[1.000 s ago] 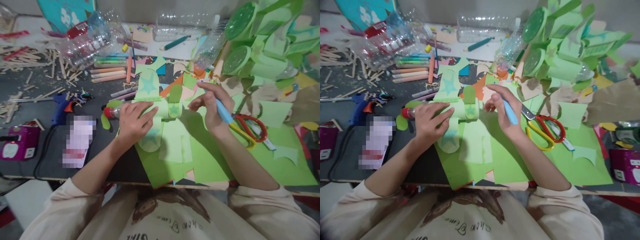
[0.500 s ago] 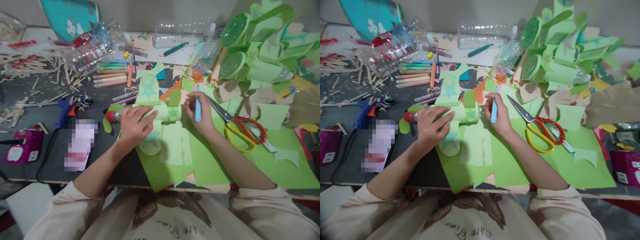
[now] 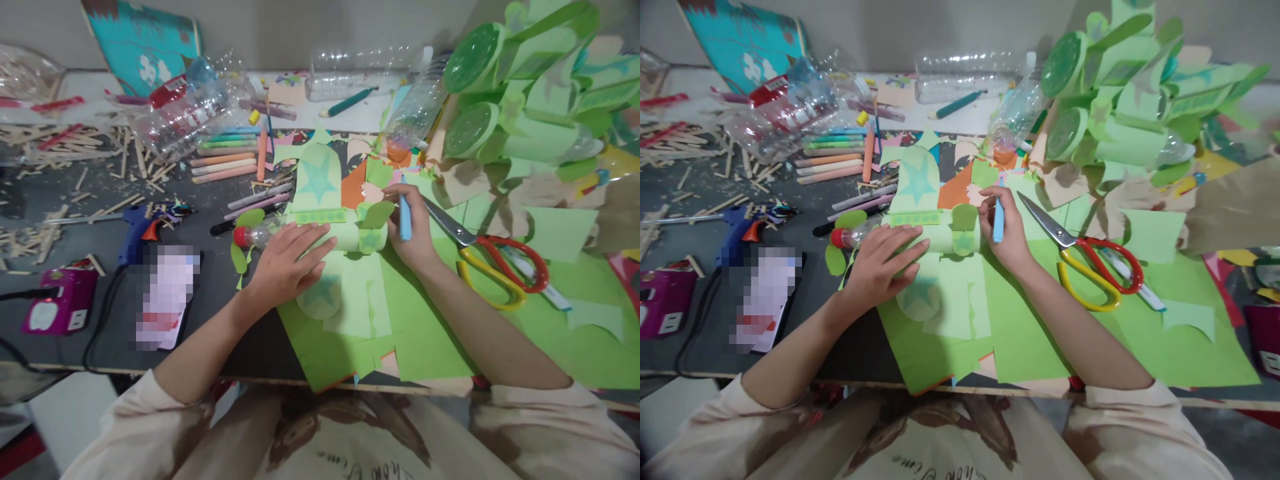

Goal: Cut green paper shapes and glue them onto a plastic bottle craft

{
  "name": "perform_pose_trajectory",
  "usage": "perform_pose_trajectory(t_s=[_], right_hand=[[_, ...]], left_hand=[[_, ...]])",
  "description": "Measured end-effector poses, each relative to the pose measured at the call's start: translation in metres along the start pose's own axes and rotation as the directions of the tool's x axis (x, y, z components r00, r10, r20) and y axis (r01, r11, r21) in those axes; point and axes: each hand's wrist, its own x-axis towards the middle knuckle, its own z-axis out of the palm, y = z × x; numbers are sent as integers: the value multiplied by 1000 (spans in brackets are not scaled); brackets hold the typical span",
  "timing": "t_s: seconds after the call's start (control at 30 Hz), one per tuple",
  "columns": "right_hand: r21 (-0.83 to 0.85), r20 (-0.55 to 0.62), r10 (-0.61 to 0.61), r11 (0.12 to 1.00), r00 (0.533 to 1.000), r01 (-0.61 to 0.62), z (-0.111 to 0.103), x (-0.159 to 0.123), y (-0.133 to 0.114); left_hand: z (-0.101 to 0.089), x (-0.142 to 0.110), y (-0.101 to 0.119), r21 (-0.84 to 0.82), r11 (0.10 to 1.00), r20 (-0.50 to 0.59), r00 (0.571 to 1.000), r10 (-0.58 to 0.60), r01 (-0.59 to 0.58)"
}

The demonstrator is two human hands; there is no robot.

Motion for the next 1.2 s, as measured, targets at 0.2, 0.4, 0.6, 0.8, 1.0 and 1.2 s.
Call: perform_pose_trajectory(t_s=[0.2, 0.4, 0.6, 0.8, 1.0, 1.2], right_hand=[[-59, 90, 18, 998, 996, -13, -6, 1, 1], [-98, 454, 59, 995, 889, -15, -29, 12, -1], [-91, 632, 89, 995, 770, -40, -47, 24, -14], [-66, 551, 126, 992, 825, -107, -34, 19, -11], [-12, 352, 141, 989, 925, -147, -44, 25, -3], [6, 76, 219, 975, 973, -220, -83, 40, -1]], left_hand=[[2, -1, -2, -44, 998, 26, 999, -36, 37], [5, 0, -2, 40, 999, -123, 992, -2, 7], [6, -1, -2, 37, 999, -107, 994, 4, 0], [4, 0, -3, 24, 1000, -57, 998, 10, -9], [0, 2, 0, 49, 999, -286, 958, 12, 2], [-11, 0, -25, -18, 934, -303, 888, -346, 358]])
